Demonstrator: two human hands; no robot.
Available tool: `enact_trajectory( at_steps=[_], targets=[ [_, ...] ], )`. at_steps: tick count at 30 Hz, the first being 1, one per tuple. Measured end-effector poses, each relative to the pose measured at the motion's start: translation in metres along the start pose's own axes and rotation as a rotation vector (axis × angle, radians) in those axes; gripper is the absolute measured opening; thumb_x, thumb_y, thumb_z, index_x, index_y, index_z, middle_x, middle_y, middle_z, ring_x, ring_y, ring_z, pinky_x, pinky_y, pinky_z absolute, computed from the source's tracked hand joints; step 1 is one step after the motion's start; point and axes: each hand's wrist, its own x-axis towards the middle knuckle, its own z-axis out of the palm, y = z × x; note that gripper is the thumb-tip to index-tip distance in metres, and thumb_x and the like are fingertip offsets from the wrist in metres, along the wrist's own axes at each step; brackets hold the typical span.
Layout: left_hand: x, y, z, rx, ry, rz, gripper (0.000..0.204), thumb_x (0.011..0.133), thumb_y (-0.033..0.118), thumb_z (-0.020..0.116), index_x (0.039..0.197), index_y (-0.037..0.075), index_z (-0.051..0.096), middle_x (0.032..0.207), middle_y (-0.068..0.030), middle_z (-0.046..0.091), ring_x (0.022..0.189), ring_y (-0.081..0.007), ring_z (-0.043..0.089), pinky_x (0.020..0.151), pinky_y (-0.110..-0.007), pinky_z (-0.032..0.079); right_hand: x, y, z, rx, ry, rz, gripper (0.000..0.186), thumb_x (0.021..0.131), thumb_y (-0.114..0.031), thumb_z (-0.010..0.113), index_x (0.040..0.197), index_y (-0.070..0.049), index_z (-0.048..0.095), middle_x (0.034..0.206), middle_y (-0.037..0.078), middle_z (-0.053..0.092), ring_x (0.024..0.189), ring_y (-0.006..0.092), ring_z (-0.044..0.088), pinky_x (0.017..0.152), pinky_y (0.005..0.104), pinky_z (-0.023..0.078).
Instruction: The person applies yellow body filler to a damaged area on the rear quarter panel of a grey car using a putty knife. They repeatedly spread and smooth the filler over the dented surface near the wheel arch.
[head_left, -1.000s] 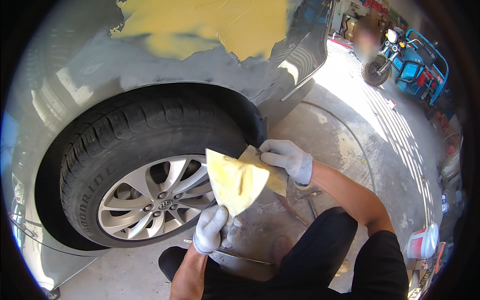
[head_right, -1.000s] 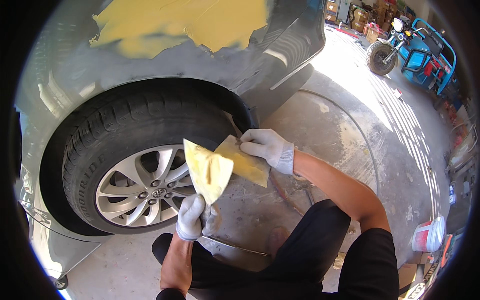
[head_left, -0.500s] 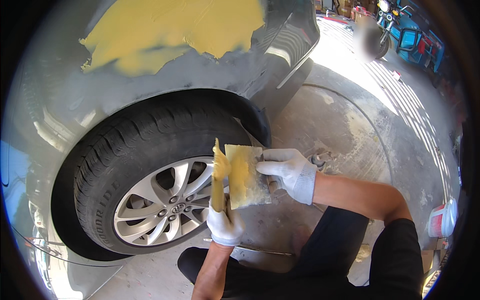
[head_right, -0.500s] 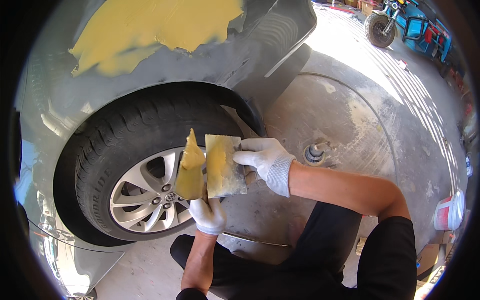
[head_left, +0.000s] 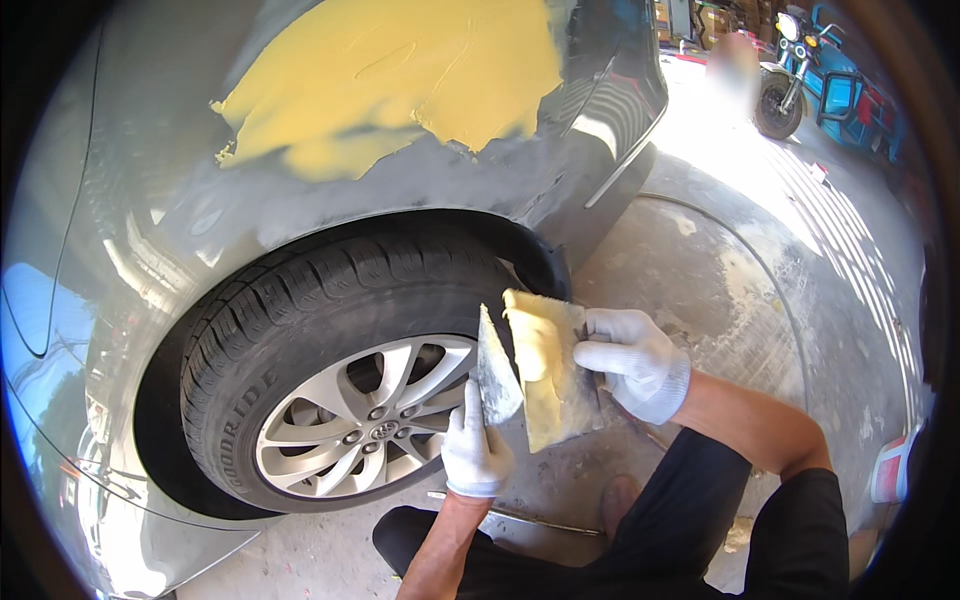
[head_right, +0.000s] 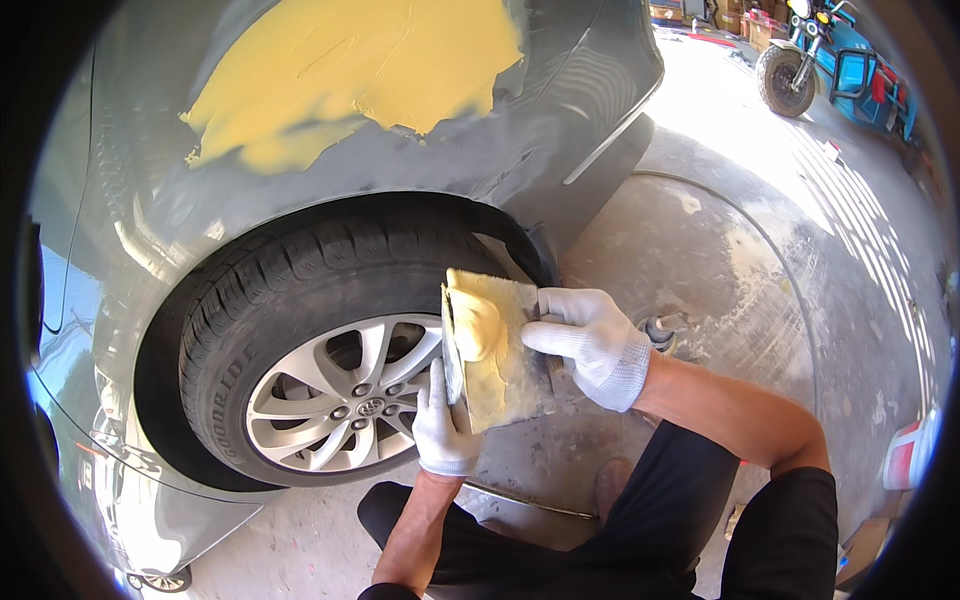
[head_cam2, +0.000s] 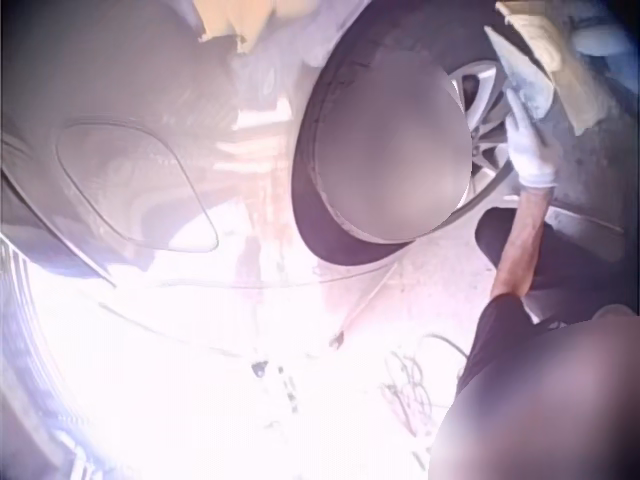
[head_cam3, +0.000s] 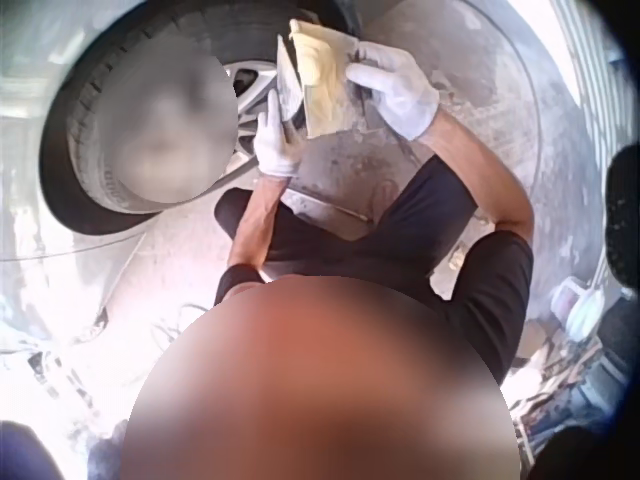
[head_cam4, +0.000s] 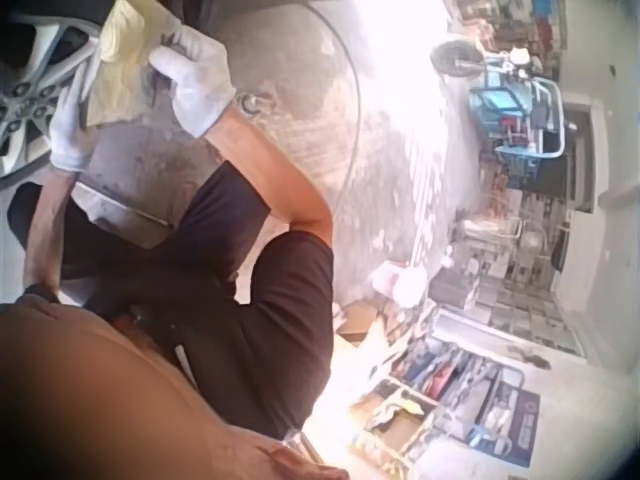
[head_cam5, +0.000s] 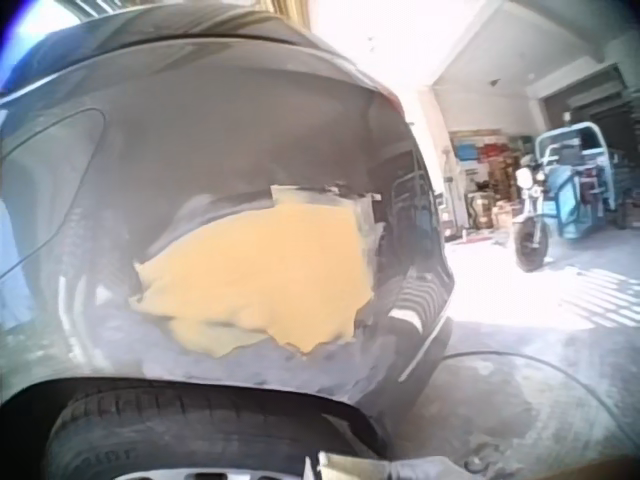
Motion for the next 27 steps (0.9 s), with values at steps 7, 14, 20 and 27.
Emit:
enact_trajectory(
  at_steps=[7, 14, 20, 27],
  targets=[
    [0.007, 0.015, -0.020, -0.986, -0.350, -0.465, 0.047, 0.114, 0.038, 0.041, 0.098, -0.001, 0.062, 0.059, -0.0053, 0.053, 0.044, -0.0107, 0.045, 0.045, -0.026, 0.035, -0.005, -0.031, 0.003, -1.115, 0.214, -1.029, 0.021, 0.095, 0.003, 0.066, 0.115, 0.002, 0.073, 0.100, 0.013, 0.078, 0.083, 0.0268, 0.076, 0.076, 0.0331, 0.059],
    [0.004, 0.006, -0.038, -1.395, -0.659, -0.585, 0.055, 0.111, 0.047, 0.046, 0.101, -0.003, 0.066, 0.060, -0.0083, 0.056, 0.041, -0.0126, 0.041, 0.042, -0.028, 0.034, 0.006, -0.019, 0.002, -1.171, -0.160, -1.289, 0.037, 0.077, 0.006, 0.071, 0.112, -0.003, 0.074, 0.113, 0.014, 0.078, 0.095, 0.0302, 0.078, 0.080, 0.0393, 0.063],
    [-0.002, 0.001, -0.044, -1.478, -0.571, -0.545, 0.055, 0.111, 0.048, 0.047, 0.099, -0.003, 0.066, 0.059, -0.0066, 0.053, 0.041, -0.0123, 0.041, 0.042, -0.028, 0.032, -0.001, -0.021, -0.015, -1.419, -0.179, -1.073, 0.039, 0.077, 0.000, 0.070, 0.115, -0.005, 0.073, 0.098, 0.010, 0.077, 0.082, 0.0278, 0.075, 0.069, 0.0379, 0.060],
    [0.005, 0.001, -0.058, -1.542, -0.433, -0.533, 0.051, 0.112, 0.044, 0.047, 0.105, -0.003, 0.065, 0.063, -0.0066, 0.056, 0.043, -0.0125, 0.044, 0.043, -0.027, 0.035, -0.001, -0.001, -0.024, -1.354, 0.138, -0.833, 0.019, 0.089, -0.003, 0.068, 0.107, -0.003, 0.074, 0.084, 0.014, 0.074, 0.072, 0.0323, 0.073, 0.064, 0.0377, 0.058]
  ],
)
